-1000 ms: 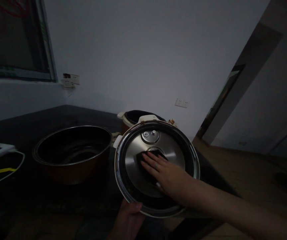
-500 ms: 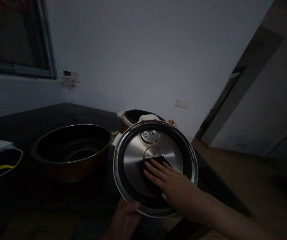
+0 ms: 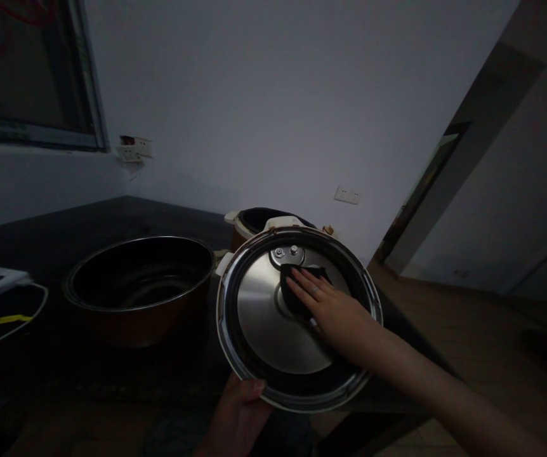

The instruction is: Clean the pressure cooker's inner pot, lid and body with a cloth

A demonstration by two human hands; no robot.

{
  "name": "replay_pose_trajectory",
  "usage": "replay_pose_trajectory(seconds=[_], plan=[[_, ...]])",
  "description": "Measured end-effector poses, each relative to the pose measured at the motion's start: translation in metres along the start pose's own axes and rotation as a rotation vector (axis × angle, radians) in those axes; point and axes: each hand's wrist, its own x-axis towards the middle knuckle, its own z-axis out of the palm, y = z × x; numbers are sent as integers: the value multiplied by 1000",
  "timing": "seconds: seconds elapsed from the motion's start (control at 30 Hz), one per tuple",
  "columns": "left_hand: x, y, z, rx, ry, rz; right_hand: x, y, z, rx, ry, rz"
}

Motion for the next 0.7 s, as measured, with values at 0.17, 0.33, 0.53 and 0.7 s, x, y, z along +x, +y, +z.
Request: replay_pose_trajectory(seconds=[0.17,0.33,0.53,0.7], plan=[[-2,1,6,3,13,3,-18,9,6,-12,42,52],[-3,0,8,54,68,-7,-1,0,0,25,34,14],[-5,0,12,80,71,9,16,-20,-6,79,-38,-104],[-2,0,15,42,47,17,1,-35,11,122,-29,-223]])
